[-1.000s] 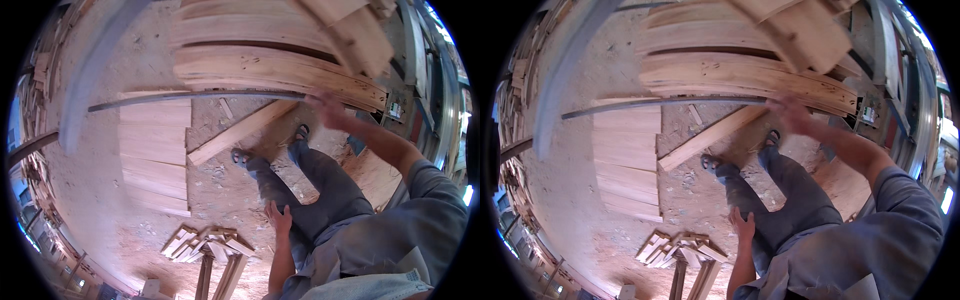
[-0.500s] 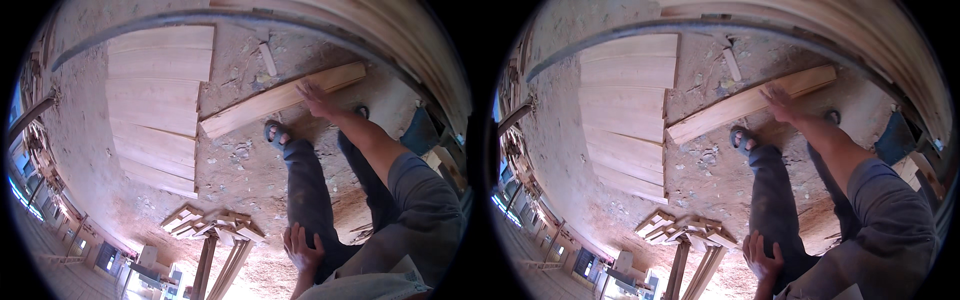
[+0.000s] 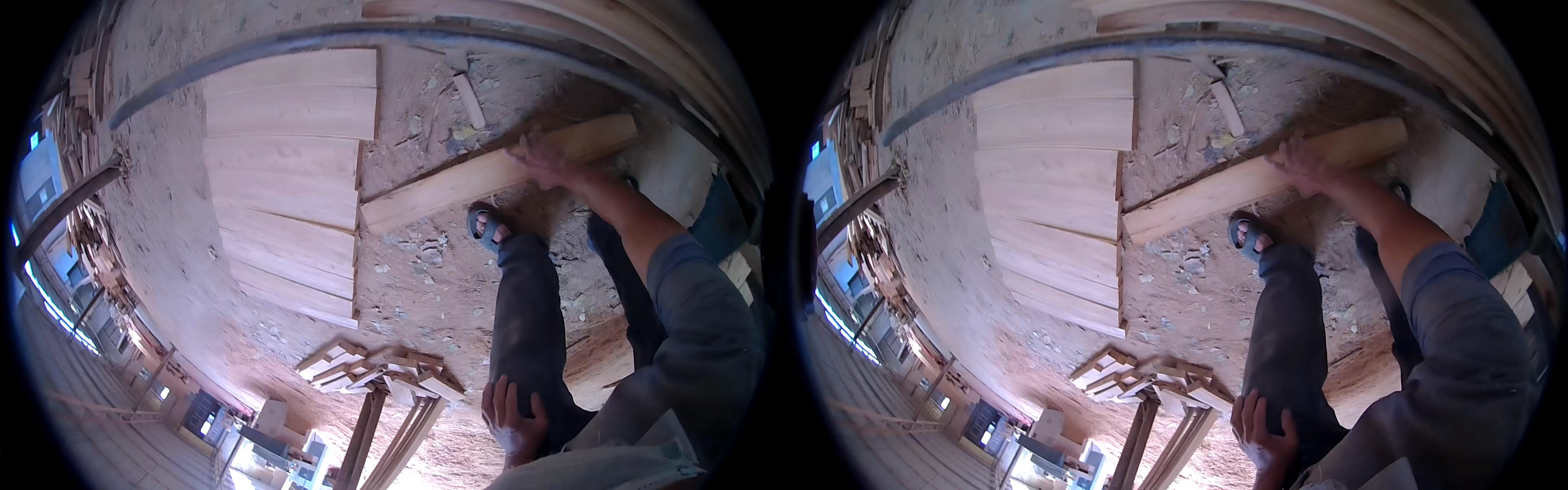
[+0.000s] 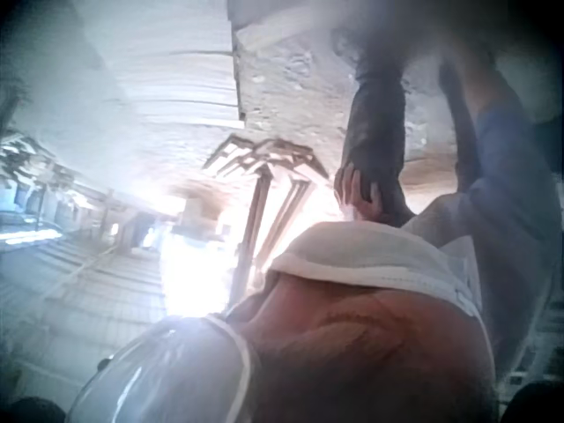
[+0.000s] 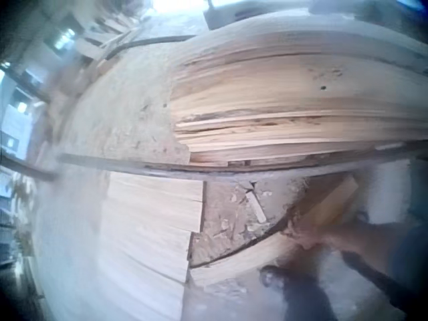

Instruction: The person repeatedly picks up wooden planks from a pile on the floor and stacks them onto a metal rack. The task involves lifting the planks, aligning them, and placing them in a neat pile on the rack.

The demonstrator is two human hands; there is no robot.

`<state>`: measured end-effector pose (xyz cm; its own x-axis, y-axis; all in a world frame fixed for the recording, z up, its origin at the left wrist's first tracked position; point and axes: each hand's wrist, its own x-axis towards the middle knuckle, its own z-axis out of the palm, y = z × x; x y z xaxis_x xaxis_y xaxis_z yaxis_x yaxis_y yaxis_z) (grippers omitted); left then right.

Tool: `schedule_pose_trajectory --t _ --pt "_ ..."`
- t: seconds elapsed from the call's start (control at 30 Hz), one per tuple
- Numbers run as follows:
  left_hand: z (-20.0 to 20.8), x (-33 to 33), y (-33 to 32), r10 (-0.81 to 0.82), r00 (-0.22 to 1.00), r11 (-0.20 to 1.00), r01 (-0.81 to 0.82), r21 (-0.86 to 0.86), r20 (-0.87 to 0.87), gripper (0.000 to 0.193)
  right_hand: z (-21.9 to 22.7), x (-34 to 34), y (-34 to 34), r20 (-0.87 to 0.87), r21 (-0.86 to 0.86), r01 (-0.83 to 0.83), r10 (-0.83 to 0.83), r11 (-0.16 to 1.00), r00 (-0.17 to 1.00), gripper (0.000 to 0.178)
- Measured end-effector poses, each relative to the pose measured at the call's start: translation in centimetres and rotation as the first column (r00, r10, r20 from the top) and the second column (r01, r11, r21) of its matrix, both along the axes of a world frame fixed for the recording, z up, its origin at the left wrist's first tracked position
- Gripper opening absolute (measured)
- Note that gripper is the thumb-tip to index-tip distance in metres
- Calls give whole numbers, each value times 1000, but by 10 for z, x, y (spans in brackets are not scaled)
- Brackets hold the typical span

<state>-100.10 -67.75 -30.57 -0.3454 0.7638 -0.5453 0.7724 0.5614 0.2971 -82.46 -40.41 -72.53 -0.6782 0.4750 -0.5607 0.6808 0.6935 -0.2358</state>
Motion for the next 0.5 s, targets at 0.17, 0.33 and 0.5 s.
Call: schedule_pose_trajectory --t 0.17,0.33,0.5 --pt "8 22 7 -22 1000 1000 22 -21 17 42 94 20 -34 -210 -212 127 -172 969 963 104" --pt "11 40 5 -98 994 990 101 -98 42 44 254 33 -29 -27 -475 366 -430 800 903 102" --pt "4 52 -3 -79 994 979 93 -180 80 47 355 87 -25 -9 -517 416 -491 748 871 106"
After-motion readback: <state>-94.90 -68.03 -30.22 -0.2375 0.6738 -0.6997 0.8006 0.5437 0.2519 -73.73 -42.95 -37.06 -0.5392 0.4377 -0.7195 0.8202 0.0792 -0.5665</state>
